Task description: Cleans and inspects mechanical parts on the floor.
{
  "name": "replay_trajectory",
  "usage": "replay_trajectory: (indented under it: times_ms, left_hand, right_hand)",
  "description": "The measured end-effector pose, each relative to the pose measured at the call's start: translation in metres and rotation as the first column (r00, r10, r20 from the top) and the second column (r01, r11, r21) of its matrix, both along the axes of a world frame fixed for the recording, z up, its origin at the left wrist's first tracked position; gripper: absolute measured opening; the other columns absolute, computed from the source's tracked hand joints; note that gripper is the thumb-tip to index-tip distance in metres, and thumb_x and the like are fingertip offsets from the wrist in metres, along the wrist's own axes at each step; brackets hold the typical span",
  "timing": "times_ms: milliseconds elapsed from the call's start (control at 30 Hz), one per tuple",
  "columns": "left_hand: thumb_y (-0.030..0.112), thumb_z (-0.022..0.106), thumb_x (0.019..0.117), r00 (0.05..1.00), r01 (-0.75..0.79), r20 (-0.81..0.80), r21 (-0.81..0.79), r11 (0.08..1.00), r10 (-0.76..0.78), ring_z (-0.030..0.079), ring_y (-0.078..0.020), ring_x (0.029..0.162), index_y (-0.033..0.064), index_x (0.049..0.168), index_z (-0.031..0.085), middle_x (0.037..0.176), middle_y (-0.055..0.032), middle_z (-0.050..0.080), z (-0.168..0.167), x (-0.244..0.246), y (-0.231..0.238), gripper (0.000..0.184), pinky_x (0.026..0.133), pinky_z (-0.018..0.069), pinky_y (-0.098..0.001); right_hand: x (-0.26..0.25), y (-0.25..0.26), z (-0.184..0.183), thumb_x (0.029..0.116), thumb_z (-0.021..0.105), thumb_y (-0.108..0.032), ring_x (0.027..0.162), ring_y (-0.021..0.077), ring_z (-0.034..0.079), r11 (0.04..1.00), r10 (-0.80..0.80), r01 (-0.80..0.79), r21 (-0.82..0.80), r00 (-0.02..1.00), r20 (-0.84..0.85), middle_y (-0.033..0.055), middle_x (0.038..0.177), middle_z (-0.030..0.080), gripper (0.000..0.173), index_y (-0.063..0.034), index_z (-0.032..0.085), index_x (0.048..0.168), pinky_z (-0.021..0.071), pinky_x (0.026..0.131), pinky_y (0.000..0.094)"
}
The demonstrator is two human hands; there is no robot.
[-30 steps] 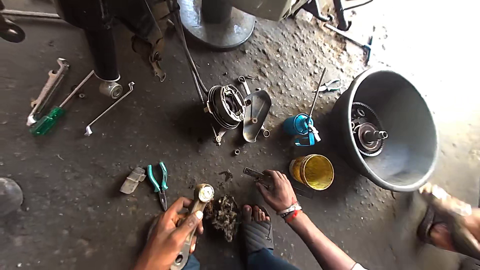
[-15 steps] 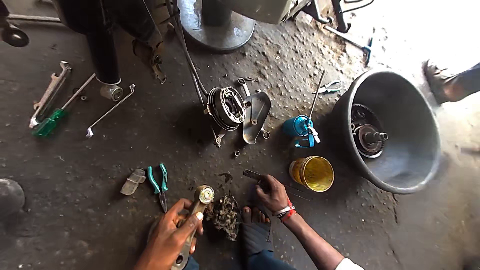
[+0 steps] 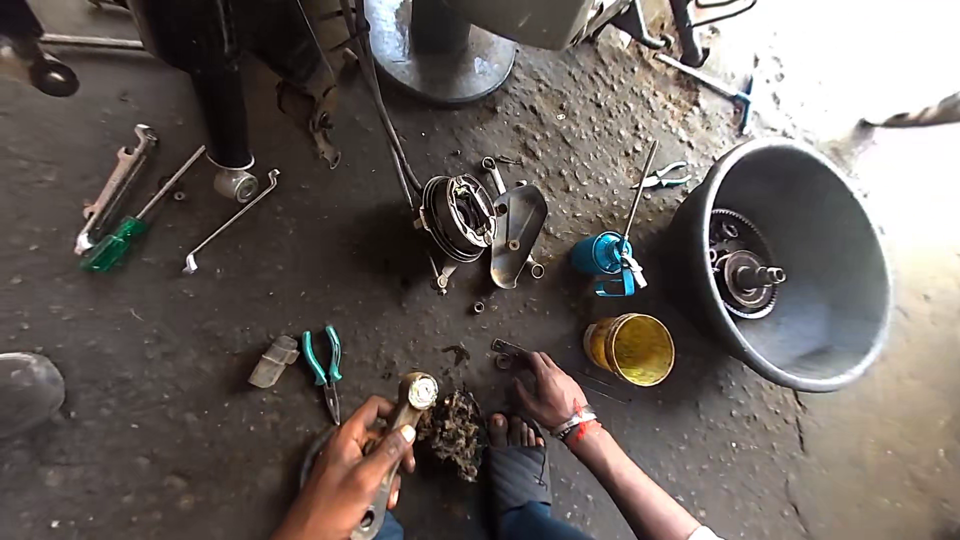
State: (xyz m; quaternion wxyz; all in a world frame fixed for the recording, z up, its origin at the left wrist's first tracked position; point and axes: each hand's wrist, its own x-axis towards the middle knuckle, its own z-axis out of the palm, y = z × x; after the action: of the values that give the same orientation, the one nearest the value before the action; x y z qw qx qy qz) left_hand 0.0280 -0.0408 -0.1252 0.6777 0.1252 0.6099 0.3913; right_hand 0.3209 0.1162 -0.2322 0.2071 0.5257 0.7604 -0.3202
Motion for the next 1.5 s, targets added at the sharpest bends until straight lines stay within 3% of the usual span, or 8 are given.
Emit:
replay_trajectory:
  times_ms: [233, 400, 633, 733, 800, 1000, 1167, 1500]
  left_hand:
    - [0.02, 0.06, 0.0982, 1.0, 0.005, -0.005, 0.03, 1.0, -0.004, 0.062, -0.0139, 0.051, 0.0073, 0.115, 0.053, 0.078, -0.0058, 0.069, -0.001, 0.0, -0.002, 0.022, 0.044, 0.0525, -0.0256]
    - [0.022, 0.061, 0.0982, 0.999, 0.026, 0.021, 0.081, 0.996, -0.028, 0.061, -0.0118, 0.051, 0.0082, 0.116, 0.053, 0.078, -0.0032, 0.069, 0.001, 0.002, 0.0, 0.024, 0.045, 0.0525, -0.0243]
    - [0.021, 0.061, 0.0998, 0.988, 0.018, 0.152, 0.108, 0.994, -0.034, 0.061, -0.0112, 0.051, 0.0081, 0.116, 0.052, 0.078, -0.0035, 0.068, 0.0, 0.001, -0.003, 0.022, 0.046, 0.0529, -0.0242]
    - [0.021, 0.062, 0.0995, 0.985, 0.014, 0.17, 0.112, 0.994, -0.033, 0.061, -0.0112, 0.052, 0.008, 0.117, 0.052, 0.078, -0.0033, 0.068, -0.002, 0.002, -0.002, 0.024, 0.046, 0.0529, -0.0242]
    - [0.021, 0.062, 0.1001, 0.98, 0.004, 0.198, 0.125, 0.992, -0.029, 0.061, -0.0114, 0.052, 0.0078, 0.118, 0.052, 0.079, -0.0039, 0.068, -0.003, 0.003, -0.002, 0.024, 0.046, 0.0527, -0.0243]
    - [0.021, 0.062, 0.1005, 0.979, 0.04, 0.197, 0.114, 0.993, -0.062, 0.062, -0.0117, 0.053, 0.0088, 0.117, 0.053, 0.077, -0.0022, 0.066, 0.0, 0.004, 0.001, 0.023, 0.047, 0.0543, -0.026]
    - [0.022, 0.062, 0.1012, 0.974, 0.049, 0.212, 0.16, 0.986, -0.083, 0.062, -0.0112, 0.054, 0.0093, 0.117, 0.052, 0.076, -0.0025, 0.066, 0.003, 0.004, 0.001, 0.022, 0.047, 0.0532, -0.0251]
    - [0.018, 0.061, 0.1016, 0.977, 0.084, 0.176, 0.189, 0.978, -0.118, 0.061, -0.0107, 0.054, 0.0093, 0.115, 0.052, 0.077, -0.002, 0.067, 0.006, 0.002, 0.003, 0.018, 0.048, 0.0523, -0.0243]
  right_hand:
    - [-0.005, -0.015, 0.003, 0.0915, 0.064, -0.035, 0.111, 0.0275, 0.069, 0.918, 0.207, -0.183, 0.352, 0.978, -0.032, 0.0059, 0.121, 0.072, 0.034, -0.0175, 0.074, 0.119, 0.0546, 0.092, 0.05]
    - [-0.022, -0.007, -0.005, 0.0997, 0.059, -0.028, 0.109, 0.0298, 0.068, 0.956, 0.241, -0.22, 0.195, 0.966, -0.09, 0.0103, 0.129, 0.067, 0.036, -0.0251, 0.07, 0.134, 0.056, 0.091, 0.0461]
    - [-0.028, 0.011, 0.002, 0.0877, 0.07, -0.03, 0.091, 0.0295, 0.073, 0.926, 0.272, -0.234, 0.295, 0.957, -0.096, 0.0099, 0.1, 0.074, 0.026, -0.0126, 0.075, 0.106, 0.0588, 0.079, 0.0493]
    - [-0.026, 0.012, 0.008, 0.0854, 0.07, -0.04, 0.08, 0.0191, 0.072, 0.964, 0.139, -0.05, 0.262, 0.932, -0.335, 0.0021, 0.089, 0.074, 0.032, -0.012, 0.075, 0.1, 0.0595, 0.072, 0.0439]
    - [-0.034, 0.01, 0.028, 0.0865, 0.074, -0.04, 0.079, 0.0063, 0.072, 0.99, -0.039, 0.11, 0.086, 0.808, -0.588, -0.0053, 0.088, 0.075, 0.03, -0.0139, 0.074, 0.1, 0.0625, 0.073, 0.0305]
    - [-0.081, -0.004, 0.103, 0.0857, 0.081, -0.021, 0.098, 0.0167, 0.073, 1.0, 0.011, -0.015, 0.006, 0.37, -0.929, 0.0066, 0.103, 0.076, 0.029, -0.0049, 0.073, 0.108, 0.0636, 0.087, 0.0382]
    - [-0.085, -0.011, 0.098, 0.0863, 0.08, -0.027, 0.106, 0.0166, 0.069, 0.979, 0.202, -0.078, 0.187, 0.451, -0.87, 0.0052, 0.11, 0.074, 0.03, -0.0096, 0.074, 0.109, 0.0599, 0.091, 0.0364]
    - [-0.086, -0.017, 0.095, 0.0881, 0.08, -0.022, 0.106, 0.0171, 0.069, 0.995, 0.104, -0.044, 0.095, 0.456, -0.884, 0.0058, 0.11, 0.073, 0.022, -0.0105, 0.075, 0.105, 0.0594, 0.091, 0.0377]
